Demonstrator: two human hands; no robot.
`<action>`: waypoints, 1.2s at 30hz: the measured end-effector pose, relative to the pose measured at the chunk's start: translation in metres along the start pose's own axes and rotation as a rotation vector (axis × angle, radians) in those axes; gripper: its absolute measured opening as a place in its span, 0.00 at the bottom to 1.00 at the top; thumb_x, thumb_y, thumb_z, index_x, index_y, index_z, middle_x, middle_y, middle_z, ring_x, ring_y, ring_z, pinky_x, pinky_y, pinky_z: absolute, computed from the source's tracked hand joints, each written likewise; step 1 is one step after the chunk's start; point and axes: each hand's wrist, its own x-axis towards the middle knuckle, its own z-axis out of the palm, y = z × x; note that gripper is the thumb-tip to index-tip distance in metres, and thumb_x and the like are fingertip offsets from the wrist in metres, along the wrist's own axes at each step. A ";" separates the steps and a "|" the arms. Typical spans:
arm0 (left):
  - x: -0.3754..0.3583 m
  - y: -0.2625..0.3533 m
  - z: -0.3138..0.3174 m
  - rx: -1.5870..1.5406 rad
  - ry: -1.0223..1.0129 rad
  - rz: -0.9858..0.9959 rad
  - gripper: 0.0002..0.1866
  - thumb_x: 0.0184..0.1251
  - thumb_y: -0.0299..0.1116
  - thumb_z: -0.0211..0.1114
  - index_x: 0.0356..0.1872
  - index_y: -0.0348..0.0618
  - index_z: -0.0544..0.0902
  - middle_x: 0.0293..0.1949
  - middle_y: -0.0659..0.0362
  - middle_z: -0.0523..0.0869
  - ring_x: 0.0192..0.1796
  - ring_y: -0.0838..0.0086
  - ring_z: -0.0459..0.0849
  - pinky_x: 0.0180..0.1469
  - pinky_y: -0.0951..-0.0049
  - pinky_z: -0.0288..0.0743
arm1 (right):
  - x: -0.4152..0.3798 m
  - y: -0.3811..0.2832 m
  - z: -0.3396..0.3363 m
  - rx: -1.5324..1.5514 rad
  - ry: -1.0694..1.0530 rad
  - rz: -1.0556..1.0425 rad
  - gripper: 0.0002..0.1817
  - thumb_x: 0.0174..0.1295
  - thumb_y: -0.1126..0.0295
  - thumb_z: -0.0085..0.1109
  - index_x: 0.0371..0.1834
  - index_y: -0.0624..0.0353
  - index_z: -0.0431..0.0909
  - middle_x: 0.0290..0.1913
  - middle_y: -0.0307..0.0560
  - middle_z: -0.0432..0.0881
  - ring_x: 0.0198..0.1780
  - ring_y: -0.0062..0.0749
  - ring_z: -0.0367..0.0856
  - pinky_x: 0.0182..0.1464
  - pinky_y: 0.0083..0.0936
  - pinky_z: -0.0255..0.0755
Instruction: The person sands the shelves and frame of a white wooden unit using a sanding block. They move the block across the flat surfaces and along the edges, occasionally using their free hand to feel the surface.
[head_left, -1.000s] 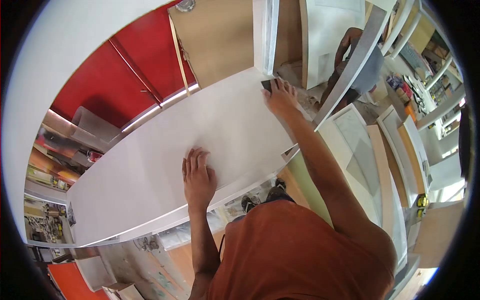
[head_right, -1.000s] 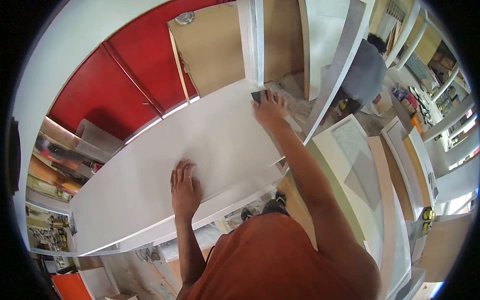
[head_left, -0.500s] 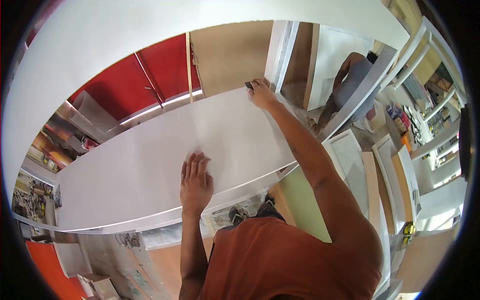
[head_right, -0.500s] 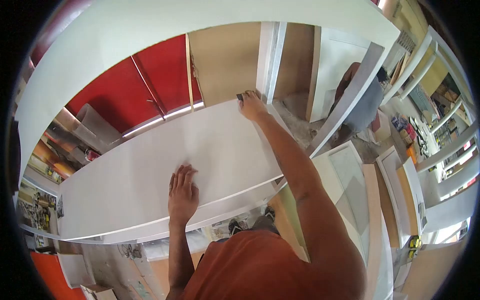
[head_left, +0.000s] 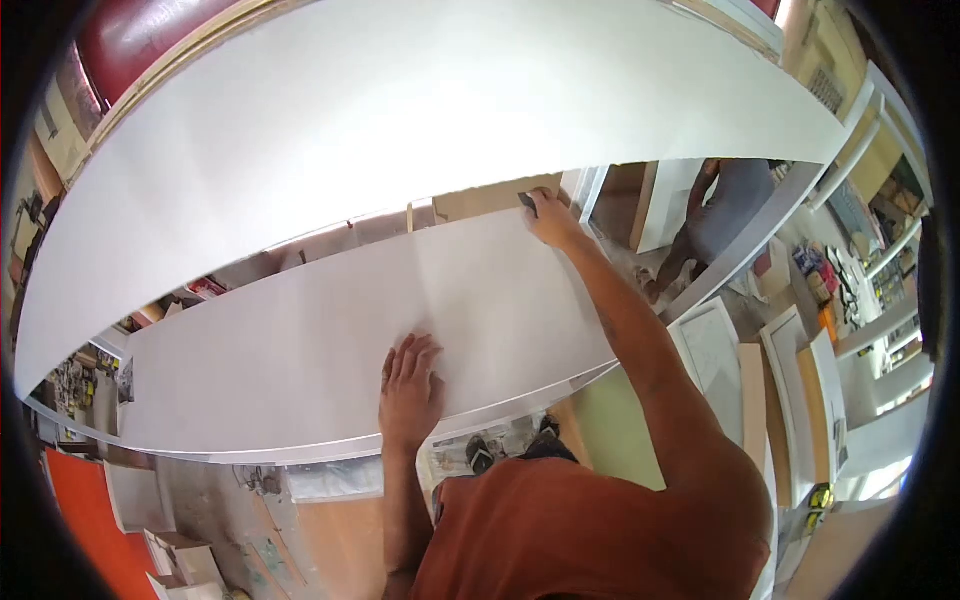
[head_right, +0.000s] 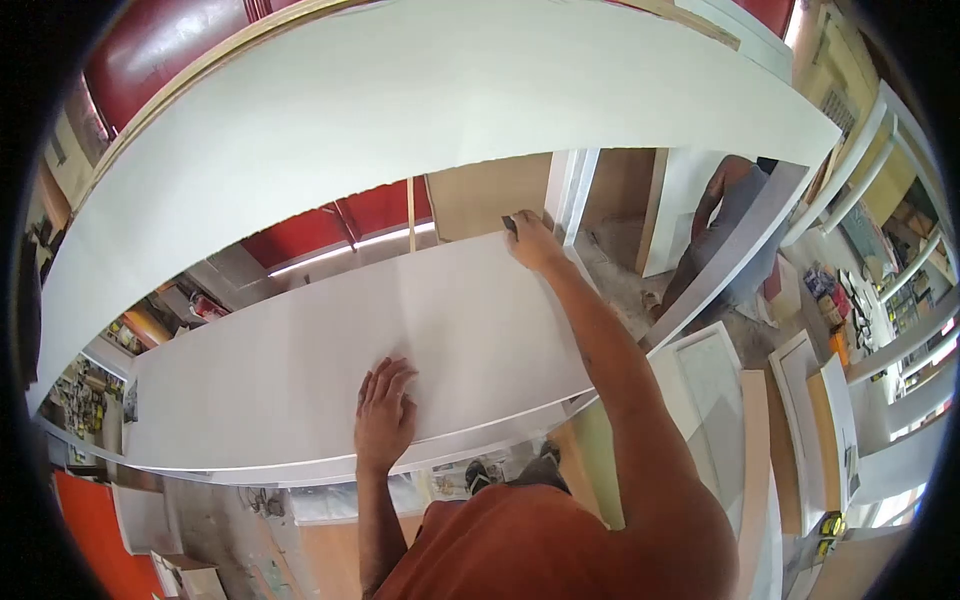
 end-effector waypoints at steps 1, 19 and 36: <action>0.000 0.000 0.001 -0.003 -0.001 -0.008 0.23 0.65 0.26 0.59 0.63 0.47 0.79 0.69 0.55 0.77 0.78 0.55 0.68 0.82 0.50 0.56 | -0.021 -0.006 -0.011 -0.069 0.057 -0.061 0.26 0.68 0.65 0.56 0.66 0.68 0.71 0.63 0.70 0.76 0.65 0.65 0.76 0.69 0.49 0.70; 0.002 0.001 -0.001 -0.080 0.079 -0.029 0.19 0.66 0.26 0.59 0.58 0.47 0.81 0.67 0.55 0.80 0.77 0.57 0.70 0.81 0.50 0.60 | 0.032 0.004 0.008 0.051 -0.014 0.065 0.25 0.67 0.69 0.62 0.64 0.66 0.68 0.64 0.72 0.73 0.69 0.69 0.70 0.69 0.54 0.68; 0.002 -0.005 -0.002 -0.074 0.092 0.028 0.19 0.65 0.25 0.59 0.58 0.45 0.80 0.66 0.54 0.80 0.76 0.56 0.71 0.79 0.48 0.62 | -0.026 -0.003 -0.016 0.031 0.116 -0.057 0.20 0.67 0.68 0.64 0.59 0.62 0.74 0.60 0.66 0.80 0.63 0.65 0.77 0.67 0.52 0.69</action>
